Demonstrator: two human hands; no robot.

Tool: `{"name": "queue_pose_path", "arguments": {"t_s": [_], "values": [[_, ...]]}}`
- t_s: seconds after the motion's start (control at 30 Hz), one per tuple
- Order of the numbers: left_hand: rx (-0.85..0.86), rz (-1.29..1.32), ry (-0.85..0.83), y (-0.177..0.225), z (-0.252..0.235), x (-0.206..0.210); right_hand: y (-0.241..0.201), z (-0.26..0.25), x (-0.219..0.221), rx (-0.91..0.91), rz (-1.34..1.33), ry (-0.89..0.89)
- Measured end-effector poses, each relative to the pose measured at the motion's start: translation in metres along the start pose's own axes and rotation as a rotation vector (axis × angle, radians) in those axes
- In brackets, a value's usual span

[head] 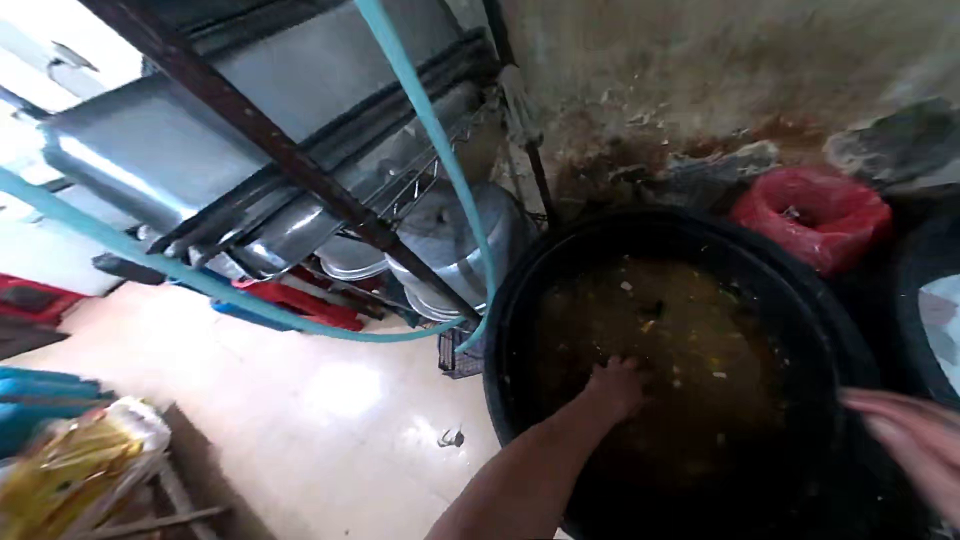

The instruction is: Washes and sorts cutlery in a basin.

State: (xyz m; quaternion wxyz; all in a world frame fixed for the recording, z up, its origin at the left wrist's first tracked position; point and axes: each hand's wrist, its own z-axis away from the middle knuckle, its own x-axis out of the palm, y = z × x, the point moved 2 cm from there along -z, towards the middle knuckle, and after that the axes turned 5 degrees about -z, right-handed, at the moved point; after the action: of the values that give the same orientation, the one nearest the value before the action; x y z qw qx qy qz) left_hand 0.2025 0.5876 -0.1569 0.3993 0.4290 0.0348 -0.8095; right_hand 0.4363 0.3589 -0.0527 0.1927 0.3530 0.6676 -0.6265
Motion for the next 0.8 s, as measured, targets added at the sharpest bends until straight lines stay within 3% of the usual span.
{"name": "queue_pose_path", "arguments": {"t_s": [0.1,0.17,0.3,0.4,0.5,0.6,0.73,0.8], "values": [[-0.036,0.06,-0.116,0.001,0.007,-0.001,0.006,-0.066,0.068,0.321,0.092,-0.511],[-0.088,0.099,-0.198,0.001,0.009,-0.005,0.02,-0.092,0.103,0.409,0.216,-0.744],[-0.107,0.176,-0.32,0.009,0.011,-0.006,0.033,-0.106,0.137,0.354,0.306,-0.836],[-0.03,0.028,-0.402,0.027,0.01,0.012,0.028,-0.101,0.142,0.34,0.397,-0.934],[0.045,-0.002,-0.336,0.039,0.007,0.018,0.024,-0.098,0.143,0.341,0.471,-1.06],[0.029,0.151,-0.247,0.041,0.007,0.01,0.013,-0.094,0.143,0.379,0.544,-1.187],[0.011,0.195,-0.316,0.041,-0.001,0.021,0.007,-0.093,0.143,0.354,0.539,-1.229],[-0.015,0.267,-0.357,0.049,-0.005,0.026,0.009,-0.097,0.141,0.386,0.39,-1.165]]}}
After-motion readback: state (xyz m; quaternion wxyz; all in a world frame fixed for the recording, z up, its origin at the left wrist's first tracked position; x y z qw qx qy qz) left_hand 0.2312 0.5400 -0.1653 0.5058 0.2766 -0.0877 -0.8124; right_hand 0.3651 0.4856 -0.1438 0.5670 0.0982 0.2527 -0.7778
